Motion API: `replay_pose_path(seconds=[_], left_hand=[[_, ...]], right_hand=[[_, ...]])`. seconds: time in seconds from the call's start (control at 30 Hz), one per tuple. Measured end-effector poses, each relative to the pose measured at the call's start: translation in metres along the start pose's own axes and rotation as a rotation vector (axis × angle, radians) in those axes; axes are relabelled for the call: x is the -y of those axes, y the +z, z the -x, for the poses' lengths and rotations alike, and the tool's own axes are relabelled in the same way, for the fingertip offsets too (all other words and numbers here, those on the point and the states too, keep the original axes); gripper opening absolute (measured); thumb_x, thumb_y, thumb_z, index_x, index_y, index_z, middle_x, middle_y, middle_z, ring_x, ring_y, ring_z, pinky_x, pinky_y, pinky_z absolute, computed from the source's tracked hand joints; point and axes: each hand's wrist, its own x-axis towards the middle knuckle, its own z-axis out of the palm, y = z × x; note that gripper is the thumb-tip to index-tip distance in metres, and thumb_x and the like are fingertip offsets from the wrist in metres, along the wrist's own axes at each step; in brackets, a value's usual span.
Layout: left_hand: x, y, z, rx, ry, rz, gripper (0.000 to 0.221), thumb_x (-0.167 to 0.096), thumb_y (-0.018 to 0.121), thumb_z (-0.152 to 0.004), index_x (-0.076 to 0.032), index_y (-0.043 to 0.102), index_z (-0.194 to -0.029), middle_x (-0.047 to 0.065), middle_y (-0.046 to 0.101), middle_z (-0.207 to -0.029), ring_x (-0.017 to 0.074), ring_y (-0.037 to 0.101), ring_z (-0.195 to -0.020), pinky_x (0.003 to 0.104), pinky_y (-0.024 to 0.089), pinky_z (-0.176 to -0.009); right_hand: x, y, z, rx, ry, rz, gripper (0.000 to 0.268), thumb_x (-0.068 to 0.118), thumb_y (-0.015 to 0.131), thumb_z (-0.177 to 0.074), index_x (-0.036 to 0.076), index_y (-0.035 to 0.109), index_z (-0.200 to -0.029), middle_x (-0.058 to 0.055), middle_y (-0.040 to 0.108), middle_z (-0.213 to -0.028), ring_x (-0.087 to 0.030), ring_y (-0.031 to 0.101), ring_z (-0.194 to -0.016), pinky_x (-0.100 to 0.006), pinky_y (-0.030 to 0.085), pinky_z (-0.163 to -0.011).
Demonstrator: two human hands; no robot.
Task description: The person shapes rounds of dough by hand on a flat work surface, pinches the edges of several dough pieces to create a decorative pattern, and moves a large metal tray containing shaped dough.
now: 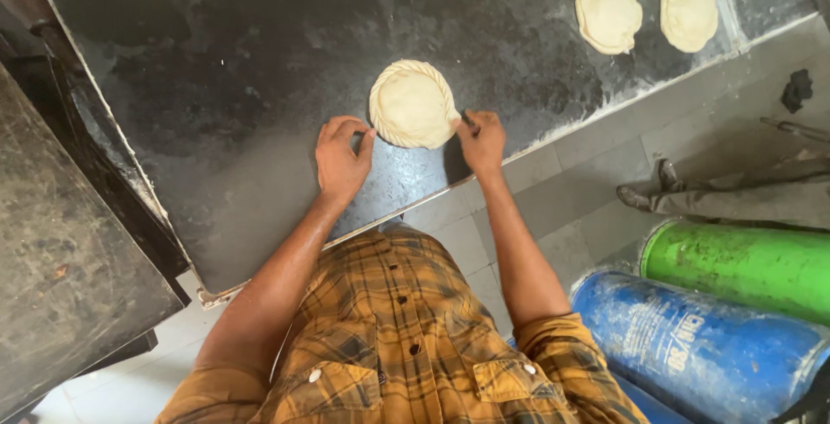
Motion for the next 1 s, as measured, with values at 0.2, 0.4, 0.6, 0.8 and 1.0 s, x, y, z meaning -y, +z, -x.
replay_pose_path(seconds=[0.2,0.4,0.6,0.8,1.0], left_hand=[[0.001,0.000,-0.002,0.004,0.008,-0.002,0.010,-0.008,0.078,-0.088,-0.003,0.070,-0.091,0.012,0.069,-0.104,0.0335,0.064,-0.098,0.043,0.051,-0.087],[0.003,0.003,-0.003,-0.004,0.031,-0.001,0.010,-0.008,0.078,-0.088,-0.003,0.070,-0.091,0.012,0.069,-0.104,0.0339,0.064,-0.097,0.043,0.051,-0.086],[0.005,0.002,0.000,0.004,0.013,0.004,0.010,-0.008,0.078,-0.088,-0.003,0.070,-0.091,0.012,0.069,-0.103,0.0337,0.064,-0.096,0.043,0.051,-0.085],[0.003,0.002,-0.001,0.006,0.028,-0.001,0.011,-0.010,0.078,-0.089,-0.003,0.069,-0.090,0.011,0.069,-0.102,0.0334,0.065,-0.096,0.043,0.051,-0.086],[0.002,0.000,-0.003,0.011,0.023,0.000,0.011,-0.010,0.078,-0.090,-0.002,0.069,-0.091,0.012,0.069,-0.103,0.0342,0.064,-0.095,0.043,0.050,-0.085]], right_hand=[[0.015,0.018,0.007,-0.016,0.006,0.153,0.014,0.003,0.078,-0.080,0.000,0.074,-0.093,-0.013,0.069,-0.090,-0.028,0.065,-0.081,-0.040,0.051,-0.075],[0.044,0.015,0.039,0.018,-0.342,0.415,0.031,-0.011,0.064,-0.075,-0.002,0.074,-0.103,-0.018,0.066,-0.104,-0.037,0.060,-0.099,-0.047,0.046,-0.086],[0.011,0.008,0.023,-0.076,0.144,-0.056,0.020,0.007,0.079,-0.085,-0.001,0.073,-0.102,-0.016,0.069,-0.100,-0.025,0.067,-0.079,-0.034,0.053,-0.071],[0.035,0.025,0.023,-0.087,0.158,0.138,0.014,0.006,0.076,-0.082,0.001,0.074,-0.095,-0.014,0.070,-0.092,-0.028,0.067,-0.083,-0.039,0.052,-0.078],[0.082,0.022,0.054,-0.031,-0.267,0.525,0.020,-0.005,0.063,-0.081,0.000,0.073,-0.097,-0.018,0.064,-0.102,-0.038,0.058,-0.096,-0.050,0.043,-0.083]])
